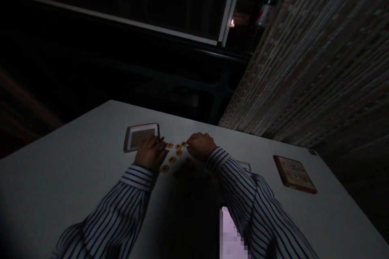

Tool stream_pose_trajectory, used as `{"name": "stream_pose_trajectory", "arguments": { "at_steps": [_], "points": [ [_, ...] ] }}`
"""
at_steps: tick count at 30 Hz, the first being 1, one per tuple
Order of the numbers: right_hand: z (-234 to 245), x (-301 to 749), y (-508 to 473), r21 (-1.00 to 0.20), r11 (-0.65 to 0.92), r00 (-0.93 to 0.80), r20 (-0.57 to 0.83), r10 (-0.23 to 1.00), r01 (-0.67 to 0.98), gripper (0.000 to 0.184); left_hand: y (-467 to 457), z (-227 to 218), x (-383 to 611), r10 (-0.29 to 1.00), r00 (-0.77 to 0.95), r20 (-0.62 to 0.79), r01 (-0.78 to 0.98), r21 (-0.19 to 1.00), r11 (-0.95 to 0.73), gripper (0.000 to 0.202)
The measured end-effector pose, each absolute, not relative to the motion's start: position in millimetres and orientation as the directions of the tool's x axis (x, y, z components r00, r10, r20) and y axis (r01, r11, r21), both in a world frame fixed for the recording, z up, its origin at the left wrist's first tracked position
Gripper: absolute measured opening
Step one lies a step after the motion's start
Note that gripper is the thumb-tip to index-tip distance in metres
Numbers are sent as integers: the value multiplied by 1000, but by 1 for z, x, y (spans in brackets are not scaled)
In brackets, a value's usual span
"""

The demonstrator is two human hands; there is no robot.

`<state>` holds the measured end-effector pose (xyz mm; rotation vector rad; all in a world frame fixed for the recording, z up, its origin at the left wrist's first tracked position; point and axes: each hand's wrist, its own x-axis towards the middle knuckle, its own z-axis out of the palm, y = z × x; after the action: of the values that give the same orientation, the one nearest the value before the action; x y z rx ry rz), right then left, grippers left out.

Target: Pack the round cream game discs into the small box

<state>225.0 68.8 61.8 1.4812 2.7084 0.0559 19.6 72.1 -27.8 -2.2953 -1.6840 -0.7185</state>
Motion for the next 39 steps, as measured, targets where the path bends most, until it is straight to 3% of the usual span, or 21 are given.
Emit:
{"name": "stream_pose_trajectory", "arguments": {
  "at_steps": [28,39],
  "points": [
    [16,168,109,-6,595,-595,-35,803,804,30,74,-39,27,848,191,494,965,64,-254,20],
    [21,167,102,31,620,-619,112,777,784,28,76,-37,24,804,190,563,939,135,-317,22]
  ]
}}
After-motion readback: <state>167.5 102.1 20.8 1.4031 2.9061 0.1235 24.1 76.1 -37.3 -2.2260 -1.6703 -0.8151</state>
